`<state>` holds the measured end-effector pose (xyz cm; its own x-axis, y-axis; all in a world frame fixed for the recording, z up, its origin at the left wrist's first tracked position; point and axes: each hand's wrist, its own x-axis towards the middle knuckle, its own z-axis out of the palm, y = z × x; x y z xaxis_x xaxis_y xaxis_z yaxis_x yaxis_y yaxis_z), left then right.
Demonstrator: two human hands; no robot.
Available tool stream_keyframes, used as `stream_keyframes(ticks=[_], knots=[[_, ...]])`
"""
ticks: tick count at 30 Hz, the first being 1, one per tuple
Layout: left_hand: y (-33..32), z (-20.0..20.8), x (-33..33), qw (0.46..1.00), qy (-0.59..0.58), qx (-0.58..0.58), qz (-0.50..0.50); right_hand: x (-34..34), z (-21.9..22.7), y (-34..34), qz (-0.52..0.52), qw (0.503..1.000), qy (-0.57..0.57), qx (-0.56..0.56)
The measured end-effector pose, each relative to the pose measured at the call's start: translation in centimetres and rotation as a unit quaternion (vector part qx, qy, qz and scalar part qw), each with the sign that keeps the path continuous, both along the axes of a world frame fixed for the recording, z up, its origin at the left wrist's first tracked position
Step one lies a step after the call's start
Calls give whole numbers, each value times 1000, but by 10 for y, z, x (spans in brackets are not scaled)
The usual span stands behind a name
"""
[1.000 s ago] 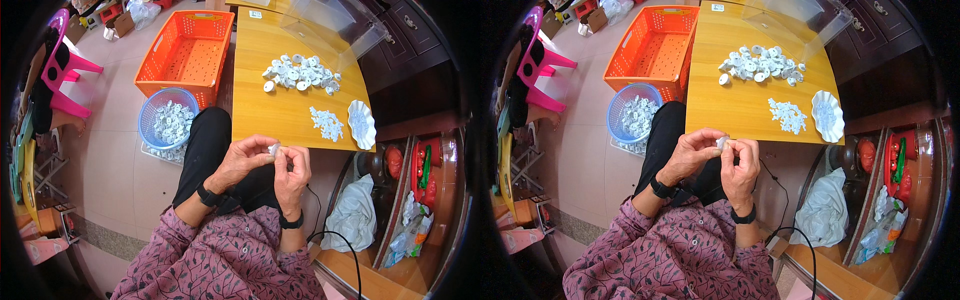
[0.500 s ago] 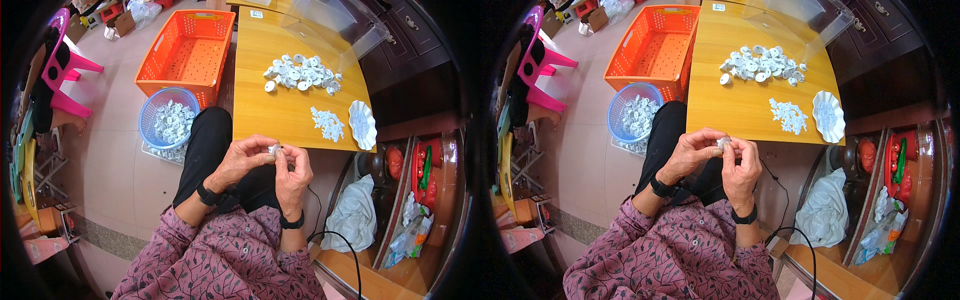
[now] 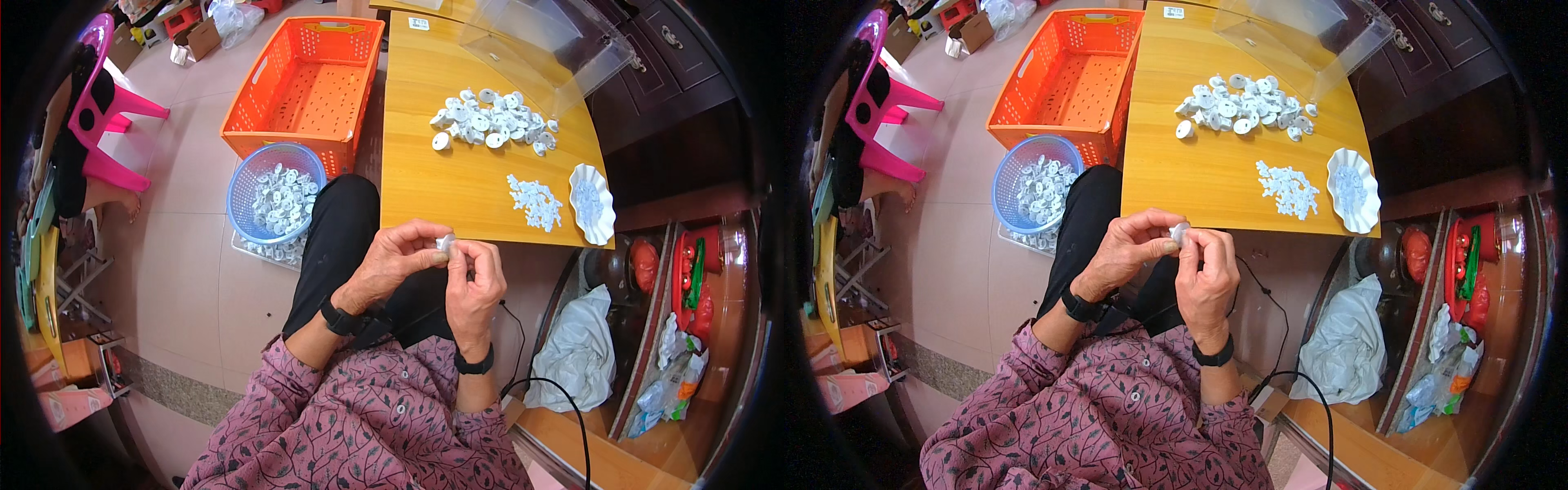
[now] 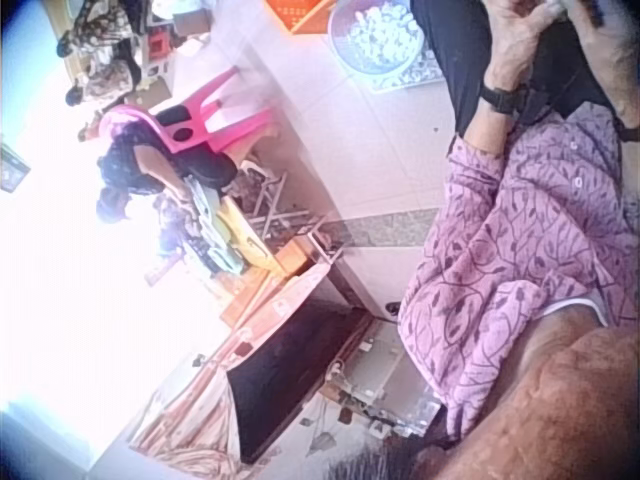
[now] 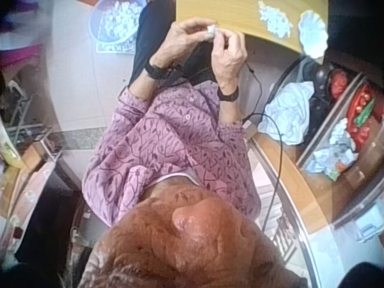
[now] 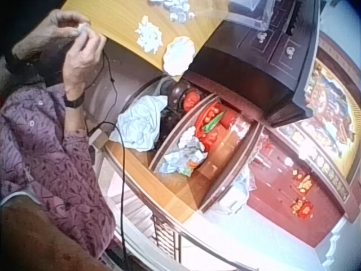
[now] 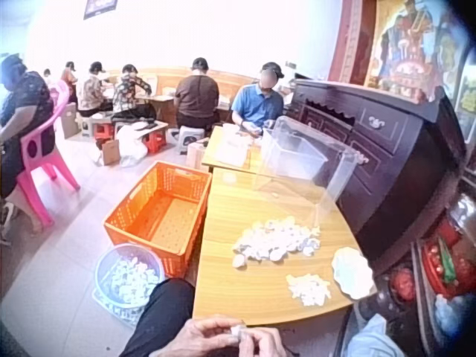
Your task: Assembling small white plastic components into larger pieces at a workbench.
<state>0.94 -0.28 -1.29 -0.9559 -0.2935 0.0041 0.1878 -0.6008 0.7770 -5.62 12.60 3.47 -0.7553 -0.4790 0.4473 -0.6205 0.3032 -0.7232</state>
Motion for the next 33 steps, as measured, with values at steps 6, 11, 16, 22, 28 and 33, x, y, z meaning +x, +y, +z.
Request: stream_keyframes(ticks=[6, 11, 16, 22, 28, 33], knots=[[1, 2, -1, 1000, 0, -6, -2, -3, -1, 2, -4, 1000, -21, 2], [1, -1, 0, 1000, -1, -16, 8, -3, -1, 2, 16, 999, -20, 22], [-1, 0, 1, 1000, -13, -20, -6, -5, -3, 2, 26, 999, 11, 32], [2, -5, -1, 1000, -12, 11, 2, -4, -5, 3, 31, 999, 7, 22], [3, -5, -2, 999, -35, 22, 15, -2, -2, 2, 26, 999, 32, 26], [3, -11, -3, 999, -10, 18, 33, 1, -2, 1, 38, 999, 26, 24]])
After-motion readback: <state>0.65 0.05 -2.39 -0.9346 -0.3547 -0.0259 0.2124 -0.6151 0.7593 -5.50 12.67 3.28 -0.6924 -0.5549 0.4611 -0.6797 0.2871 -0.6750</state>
